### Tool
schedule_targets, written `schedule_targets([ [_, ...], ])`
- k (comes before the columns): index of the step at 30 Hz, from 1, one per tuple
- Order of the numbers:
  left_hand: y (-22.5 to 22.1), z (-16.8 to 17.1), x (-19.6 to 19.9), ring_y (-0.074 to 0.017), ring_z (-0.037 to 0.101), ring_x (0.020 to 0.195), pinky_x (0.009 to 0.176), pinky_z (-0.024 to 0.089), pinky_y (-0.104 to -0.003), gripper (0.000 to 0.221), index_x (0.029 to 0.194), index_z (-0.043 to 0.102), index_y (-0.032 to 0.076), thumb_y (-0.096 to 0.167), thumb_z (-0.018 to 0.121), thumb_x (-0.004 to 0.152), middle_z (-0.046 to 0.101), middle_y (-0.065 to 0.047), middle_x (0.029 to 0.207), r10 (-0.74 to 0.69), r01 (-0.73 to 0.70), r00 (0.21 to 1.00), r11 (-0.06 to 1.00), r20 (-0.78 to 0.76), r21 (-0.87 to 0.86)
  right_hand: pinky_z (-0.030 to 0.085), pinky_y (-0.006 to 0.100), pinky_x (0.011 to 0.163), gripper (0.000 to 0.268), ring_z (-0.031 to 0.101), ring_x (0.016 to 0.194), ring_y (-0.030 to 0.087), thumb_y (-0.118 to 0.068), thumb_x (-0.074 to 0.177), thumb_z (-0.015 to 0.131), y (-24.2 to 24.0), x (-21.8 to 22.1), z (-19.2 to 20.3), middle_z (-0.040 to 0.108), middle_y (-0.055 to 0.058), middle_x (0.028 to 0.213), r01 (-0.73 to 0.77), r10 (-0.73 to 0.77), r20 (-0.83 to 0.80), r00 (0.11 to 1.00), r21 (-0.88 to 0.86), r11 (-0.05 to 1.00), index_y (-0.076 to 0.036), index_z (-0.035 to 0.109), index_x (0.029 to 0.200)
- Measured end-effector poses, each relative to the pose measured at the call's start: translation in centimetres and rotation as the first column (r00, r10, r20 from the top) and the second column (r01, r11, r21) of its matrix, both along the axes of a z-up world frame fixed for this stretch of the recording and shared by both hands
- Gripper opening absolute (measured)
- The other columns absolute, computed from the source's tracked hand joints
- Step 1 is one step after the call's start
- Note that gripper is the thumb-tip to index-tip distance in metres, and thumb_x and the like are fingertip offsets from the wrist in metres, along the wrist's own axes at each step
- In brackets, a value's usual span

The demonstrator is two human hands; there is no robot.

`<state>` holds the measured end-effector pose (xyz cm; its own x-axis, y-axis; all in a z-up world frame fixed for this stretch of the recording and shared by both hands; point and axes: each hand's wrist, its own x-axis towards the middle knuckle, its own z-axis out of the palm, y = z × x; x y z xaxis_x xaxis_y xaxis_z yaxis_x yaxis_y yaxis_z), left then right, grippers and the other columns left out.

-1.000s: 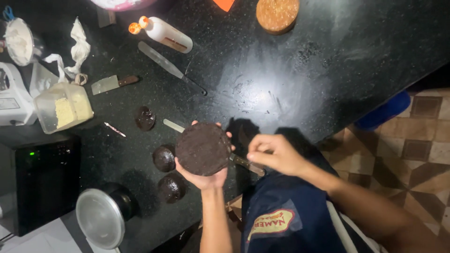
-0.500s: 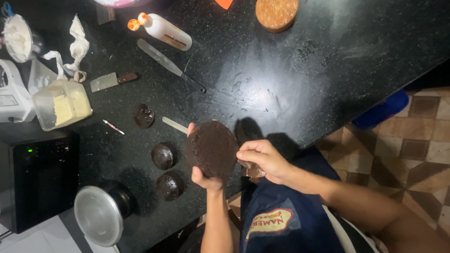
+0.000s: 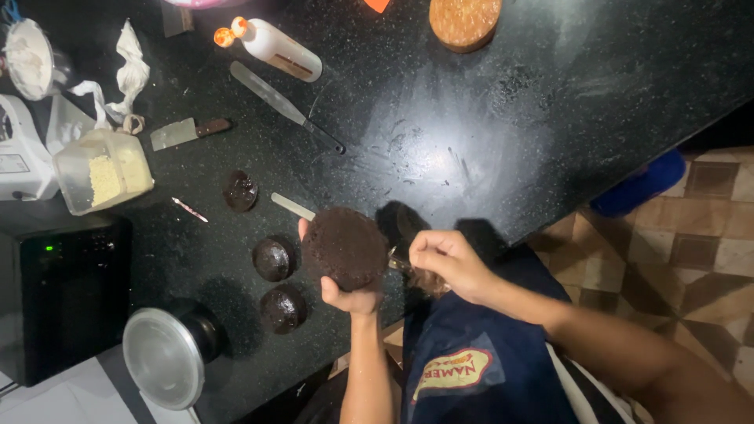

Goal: The person stands at a bakery counter and uses a long knife to trim and smooth the sides of round chocolate cake layers, rotating each layer by hand and shaving off the edges. They work through several layers one at a time, setting trimmed layers aside on the counter.

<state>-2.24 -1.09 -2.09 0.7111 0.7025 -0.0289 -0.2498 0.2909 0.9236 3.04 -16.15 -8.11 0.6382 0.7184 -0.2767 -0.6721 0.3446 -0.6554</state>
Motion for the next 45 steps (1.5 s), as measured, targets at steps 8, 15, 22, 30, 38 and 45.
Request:
schedule_targets([
  [8,0.0,-1.0,-0.1,-0.0308,0.055,0.121,0.098,0.05,-0.048,0.099,0.167,0.018,0.013,0.061,0.054,0.088,0.048,-0.015,0.143,-0.006,0.008,0.999,0.999,0.036,-0.041,0.04,0.021,0.05,0.014,0.053,0.06,0.002,-0.017,0.1,0.063,1.7,1.4,0.9,0.063,-0.003,0.073,-0.246,0.238,-0.076,0.968,-0.116,0.962,-0.004,0.067,0.098],
  [15,0.5,-1.6,0.2,-0.0296,0.057,0.12,0.098,0.051,-0.046,0.097,0.167,0.02,0.014,0.06,0.054,0.089,0.05,-0.014,0.143,0.037,-0.035,0.999,0.998,0.031,-0.054,0.037,0.02,0.049,0.013,0.051,0.058,0.003,-0.015,0.1,0.063,0.7,1.1,1.7,0.064,-0.002,0.075,-0.199,0.198,-0.033,0.98,-0.032,0.979,-0.003,0.067,0.1],
  [22,1.3,-2.1,0.3,-0.0285,0.056,0.121,0.098,0.051,-0.046,0.096,0.168,0.018,0.017,0.059,0.054,0.089,0.05,-0.011,0.142,0.046,-0.044,0.998,0.996,0.032,-0.075,0.04,0.022,0.055,0.009,0.054,0.066,0.003,-0.008,0.1,0.064,-0.4,1.1,-0.3,0.063,-0.002,0.077,-0.147,0.143,0.109,0.984,0.03,0.989,-0.002,0.066,0.094],
  [30,2.8,-3.6,-2.2,-0.03,0.055,0.126,0.104,0.049,-0.048,0.089,0.166,0.022,0.018,0.056,0.052,0.092,0.049,-0.012,0.145,0.11,-0.11,0.994,0.992,-0.008,-0.054,0.04,0.025,0.047,0.019,0.054,0.054,0.01,-0.01,0.092,0.061,-2.4,4.8,-11.0,0.06,0.001,0.071,0.075,-0.018,0.179,0.984,-0.321,0.944,-0.004,0.064,0.075],
  [38,2.7,-5.7,-5.7,-0.0294,0.051,0.132,0.109,0.045,-0.047,0.086,0.164,0.026,0.015,0.055,0.051,0.092,0.049,-0.01,0.146,0.153,-0.165,0.981,0.981,-0.12,-0.098,0.054,0.039,0.08,0.01,0.065,0.093,0.026,-0.014,0.08,0.065,3.5,4.6,-8.8,0.058,0.015,0.129,0.1,0.598,0.702,0.386,-0.676,0.73,-0.004,0.063,0.08],
  [45,2.1,-5.4,-6.6,-0.0307,0.051,0.131,0.108,0.044,-0.047,0.082,0.162,0.031,0.013,0.052,0.052,0.093,0.05,-0.011,0.145,0.13,-0.144,0.984,0.984,-0.123,-0.109,0.034,0.051,0.11,0.033,0.047,0.126,0.034,-0.031,0.074,0.073,3.8,4.7,-12.7,0.056,0.014,0.123,0.219,0.461,0.839,-0.291,-0.41,0.885,-0.008,0.062,0.094],
])
